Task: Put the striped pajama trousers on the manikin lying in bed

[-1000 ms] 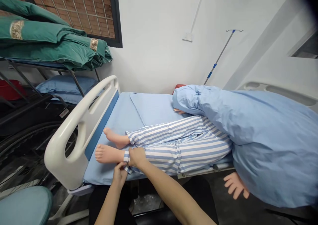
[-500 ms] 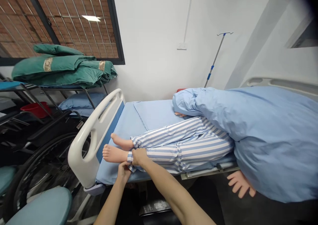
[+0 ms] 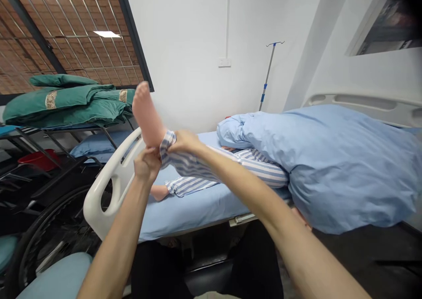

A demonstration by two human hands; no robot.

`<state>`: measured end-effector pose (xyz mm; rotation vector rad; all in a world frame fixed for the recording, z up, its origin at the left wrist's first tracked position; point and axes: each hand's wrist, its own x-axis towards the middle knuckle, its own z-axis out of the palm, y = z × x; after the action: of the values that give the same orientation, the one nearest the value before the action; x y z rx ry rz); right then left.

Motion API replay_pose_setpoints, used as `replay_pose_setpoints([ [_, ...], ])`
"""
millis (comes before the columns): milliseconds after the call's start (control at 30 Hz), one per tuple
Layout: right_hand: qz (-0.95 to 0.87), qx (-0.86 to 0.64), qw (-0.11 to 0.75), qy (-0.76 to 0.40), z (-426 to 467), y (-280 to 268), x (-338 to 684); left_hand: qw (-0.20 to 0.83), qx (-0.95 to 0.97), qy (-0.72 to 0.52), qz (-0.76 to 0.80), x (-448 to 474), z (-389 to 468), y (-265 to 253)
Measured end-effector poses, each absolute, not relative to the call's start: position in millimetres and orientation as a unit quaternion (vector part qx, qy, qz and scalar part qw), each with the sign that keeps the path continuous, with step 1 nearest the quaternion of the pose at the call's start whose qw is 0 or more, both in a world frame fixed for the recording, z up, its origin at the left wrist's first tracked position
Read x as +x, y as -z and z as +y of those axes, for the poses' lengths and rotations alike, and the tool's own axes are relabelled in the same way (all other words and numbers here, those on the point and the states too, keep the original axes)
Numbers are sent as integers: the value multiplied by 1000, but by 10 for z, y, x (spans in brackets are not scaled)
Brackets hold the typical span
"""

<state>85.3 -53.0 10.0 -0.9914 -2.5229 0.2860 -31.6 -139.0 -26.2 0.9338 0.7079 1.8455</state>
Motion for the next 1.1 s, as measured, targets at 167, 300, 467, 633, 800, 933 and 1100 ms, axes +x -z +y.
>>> replay_pose_setpoints([
  [167, -883, -352, 307, -43, -140, -686, 1391, 484, 513, -683, 190, 175, -1253, -486],
  [300, -843, -367, 392, 30, 377, -830, 1598, 476, 549, -662, 186, 441, -1178, -796],
  [467, -839, -383, 384, 45, 403, -755, 1465, 455, 523, -688, 214, 398, -1112, -734],
  [633, -883, -386, 266, -25, -194, -461, 1011, 476, 452, -725, 206, -90, -1081, -204],
  [800, -923, -342, 162, -69, -464, 171, 445, 475, 336, -771, 261, -627, -1205, 613],
  [933, -924, -357, 123, -62, -620, 880, 41, 459, 236, -799, 309, -918, -1342, 1357],
  [1100, -926, -367, 65, -60, -847, 1727, -263, 543, 124, -754, 348, -1160, -1440, 2283],
])
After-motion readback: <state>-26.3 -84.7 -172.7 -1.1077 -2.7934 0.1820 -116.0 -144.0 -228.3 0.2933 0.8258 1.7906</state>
